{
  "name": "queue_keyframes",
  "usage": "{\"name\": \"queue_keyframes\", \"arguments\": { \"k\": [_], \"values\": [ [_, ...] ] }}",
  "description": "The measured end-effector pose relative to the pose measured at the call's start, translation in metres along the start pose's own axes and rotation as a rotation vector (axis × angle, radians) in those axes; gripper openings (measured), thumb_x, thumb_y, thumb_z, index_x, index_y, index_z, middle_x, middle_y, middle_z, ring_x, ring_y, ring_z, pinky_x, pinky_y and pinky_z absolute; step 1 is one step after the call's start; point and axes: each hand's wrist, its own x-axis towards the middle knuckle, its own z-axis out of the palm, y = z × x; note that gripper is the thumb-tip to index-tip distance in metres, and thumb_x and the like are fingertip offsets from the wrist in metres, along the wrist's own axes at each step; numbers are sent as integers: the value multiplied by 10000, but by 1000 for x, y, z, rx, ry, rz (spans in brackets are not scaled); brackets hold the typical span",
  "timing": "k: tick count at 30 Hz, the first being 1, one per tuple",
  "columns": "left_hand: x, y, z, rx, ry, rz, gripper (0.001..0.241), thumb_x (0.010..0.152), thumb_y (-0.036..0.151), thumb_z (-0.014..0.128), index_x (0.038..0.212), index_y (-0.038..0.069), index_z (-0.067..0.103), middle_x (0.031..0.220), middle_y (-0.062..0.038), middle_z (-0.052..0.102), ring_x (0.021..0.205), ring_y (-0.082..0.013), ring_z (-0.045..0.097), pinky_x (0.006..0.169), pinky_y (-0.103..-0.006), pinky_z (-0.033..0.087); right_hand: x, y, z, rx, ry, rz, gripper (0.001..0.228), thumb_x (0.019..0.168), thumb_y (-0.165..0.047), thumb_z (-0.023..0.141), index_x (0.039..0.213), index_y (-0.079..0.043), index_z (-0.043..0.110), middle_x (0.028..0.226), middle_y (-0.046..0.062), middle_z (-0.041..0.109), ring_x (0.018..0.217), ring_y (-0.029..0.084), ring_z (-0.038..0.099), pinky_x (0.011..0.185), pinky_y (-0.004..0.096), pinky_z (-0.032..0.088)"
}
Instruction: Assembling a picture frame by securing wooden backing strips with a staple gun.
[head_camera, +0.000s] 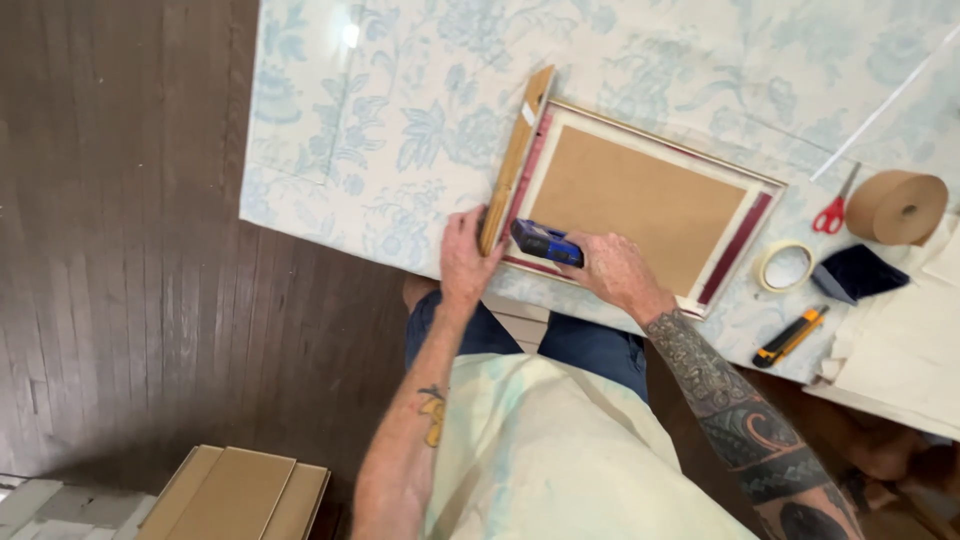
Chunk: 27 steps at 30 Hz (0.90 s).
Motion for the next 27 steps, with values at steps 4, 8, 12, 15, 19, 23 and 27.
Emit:
{"name": "queue_keyframes", "arguments": {
  "k": [4, 8, 12, 15, 19, 23, 27],
  "values": [
    [-9, 5, 16, 74, 65, -74, 685, 792, 283, 843, 1406, 201, 552, 1171, -82, 562, 1125, -345, 612, 966, -509, 497, 5, -1, 8, 21, -11, 32, 344, 856, -437, 730, 1112, -207, 729, 1014, 128, 780, 1035, 394, 725, 893, 555, 579],
    [-4, -4, 35, 62, 149, -190, 628, 761, 309, 859, 1327, 282, 588, 1159, -2, 555, 1112, -290, 609, 956, -482, 475, 11, -1, 15, 5, 29, 16, 349, 858, -412, 735, 1132, -196, 726, 987, 168, 771, 999, 421, 724, 854, 561, 589],
    [2, -5, 38, 49, 151, -243, 619, 735, 288, 868, 1291, 291, 596, 1144, 13, 556, 1107, -284, 610, 958, -492, 463, 12, -3, 15, -6, 28, 2, 356, 857, -400, 734, 1145, -191, 721, 997, 168, 770, 1010, 414, 723, 866, 560, 590],
    [2, -3, 37, 33, 143, -277, 593, 735, 290, 864, 1266, 299, 600, 1138, 31, 560, 1101, -267, 609, 956, -488, 460, 14, -1, 22, -16, 28, -1, 361, 865, -404, 733, 1154, -188, 716, 994, 173, 764, 1008, 419, 721, 856, 561, 592],
    [4, -1, 38, 47, 134, -308, 589, 696, 240, 865, 1220, 288, 602, 1088, 30, 542, 1069, -268, 616, 939, -492, 461, 16, 0, 27, -44, 28, 25, 368, 865, -427, 731, 1166, -215, 713, 988, 152, 769, 1004, 394, 729, 859, 547, 597],
    [6, 1, 35, 69, 103, -331, 597, 683, 229, 870, 1209, 287, 594, 1085, 31, 534, 1076, -261, 615, 948, -484, 454, 19, -2, 26, -56, 21, 28, 369, 875, -409, 725, 1179, -200, 705, 1002, 167, 767, 1010, 403, 727, 863, 554, 599],
    [7, 1, 36, 66, 87, -351, 592, 672, 223, 879, 1190, 281, 597, 1066, 25, 532, 1074, -266, 616, 937, -500, 456, 18, 0, 30, -89, 22, 52, 344, 880, -431, 720, 1165, -238, 706, 999, 127, 774, 1000, 368, 739, 847, 527, 606]
  ]
}}
